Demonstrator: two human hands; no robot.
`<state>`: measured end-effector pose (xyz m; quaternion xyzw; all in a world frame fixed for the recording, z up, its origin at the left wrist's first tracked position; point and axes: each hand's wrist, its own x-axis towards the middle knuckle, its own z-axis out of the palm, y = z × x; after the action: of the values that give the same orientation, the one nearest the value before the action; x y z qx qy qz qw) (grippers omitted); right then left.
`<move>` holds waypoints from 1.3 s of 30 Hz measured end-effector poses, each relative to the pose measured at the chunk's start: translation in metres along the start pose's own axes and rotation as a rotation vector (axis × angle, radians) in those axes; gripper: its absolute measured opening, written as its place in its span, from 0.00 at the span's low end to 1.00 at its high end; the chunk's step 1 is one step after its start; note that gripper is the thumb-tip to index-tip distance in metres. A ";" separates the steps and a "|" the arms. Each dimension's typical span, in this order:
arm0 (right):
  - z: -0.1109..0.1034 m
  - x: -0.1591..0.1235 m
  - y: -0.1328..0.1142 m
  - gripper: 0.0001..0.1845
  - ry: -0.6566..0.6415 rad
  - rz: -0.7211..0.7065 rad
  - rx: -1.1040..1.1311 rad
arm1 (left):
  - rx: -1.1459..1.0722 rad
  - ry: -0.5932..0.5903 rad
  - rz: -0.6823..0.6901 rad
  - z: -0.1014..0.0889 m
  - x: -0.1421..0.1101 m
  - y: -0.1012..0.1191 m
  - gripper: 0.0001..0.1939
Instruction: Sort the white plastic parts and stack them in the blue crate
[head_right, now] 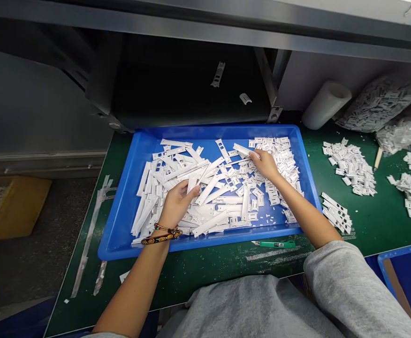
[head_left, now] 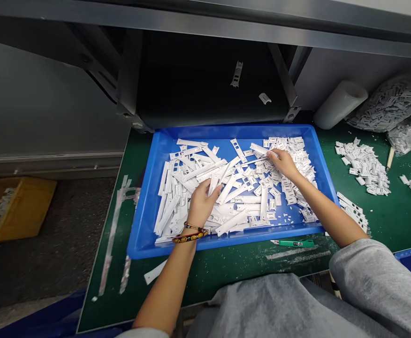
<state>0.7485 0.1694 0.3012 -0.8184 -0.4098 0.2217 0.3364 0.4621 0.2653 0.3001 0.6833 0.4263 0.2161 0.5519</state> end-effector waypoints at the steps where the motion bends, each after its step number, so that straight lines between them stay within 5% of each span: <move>1: 0.000 -0.003 -0.003 0.20 -0.033 0.017 0.096 | -0.054 -0.015 -0.029 0.000 0.000 0.002 0.21; 5: 0.003 -0.022 -0.018 0.19 -0.296 0.096 0.553 | -0.229 -0.042 -0.131 0.000 -0.002 0.010 0.25; 8: 0.007 -0.040 -0.031 0.19 -0.446 0.101 0.655 | -0.292 -0.090 -0.174 -0.001 -0.002 0.016 0.26; 13: 0.015 -0.067 -0.048 0.11 -0.391 -0.093 0.542 | -0.347 -0.162 -0.237 -0.002 -0.005 0.022 0.26; 18: 0.029 -0.079 -0.064 0.20 -0.253 -0.314 0.116 | -0.324 -0.315 -0.227 -0.002 -0.009 0.025 0.24; 21: 0.035 -0.079 -0.067 0.15 -0.323 -0.288 0.014 | -0.282 -0.350 -0.181 -0.003 -0.010 0.027 0.21; 27: 0.023 -0.082 -0.059 0.20 -0.482 -0.122 0.206 | -0.421 -0.504 -0.228 -0.008 -0.010 0.028 0.23; 36: 0.011 -0.107 -0.063 0.18 -0.543 0.028 0.539 | -0.813 -0.316 -0.371 -0.009 -0.007 0.037 0.10; 39: 0.014 -0.118 -0.066 0.13 -0.546 0.013 0.674 | -0.935 -0.278 -0.404 -0.004 -0.013 0.046 0.20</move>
<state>0.6387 0.1064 0.3506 -0.5766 -0.3834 0.5536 0.4627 0.4682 0.2556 0.3468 0.2905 0.3303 0.1801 0.8798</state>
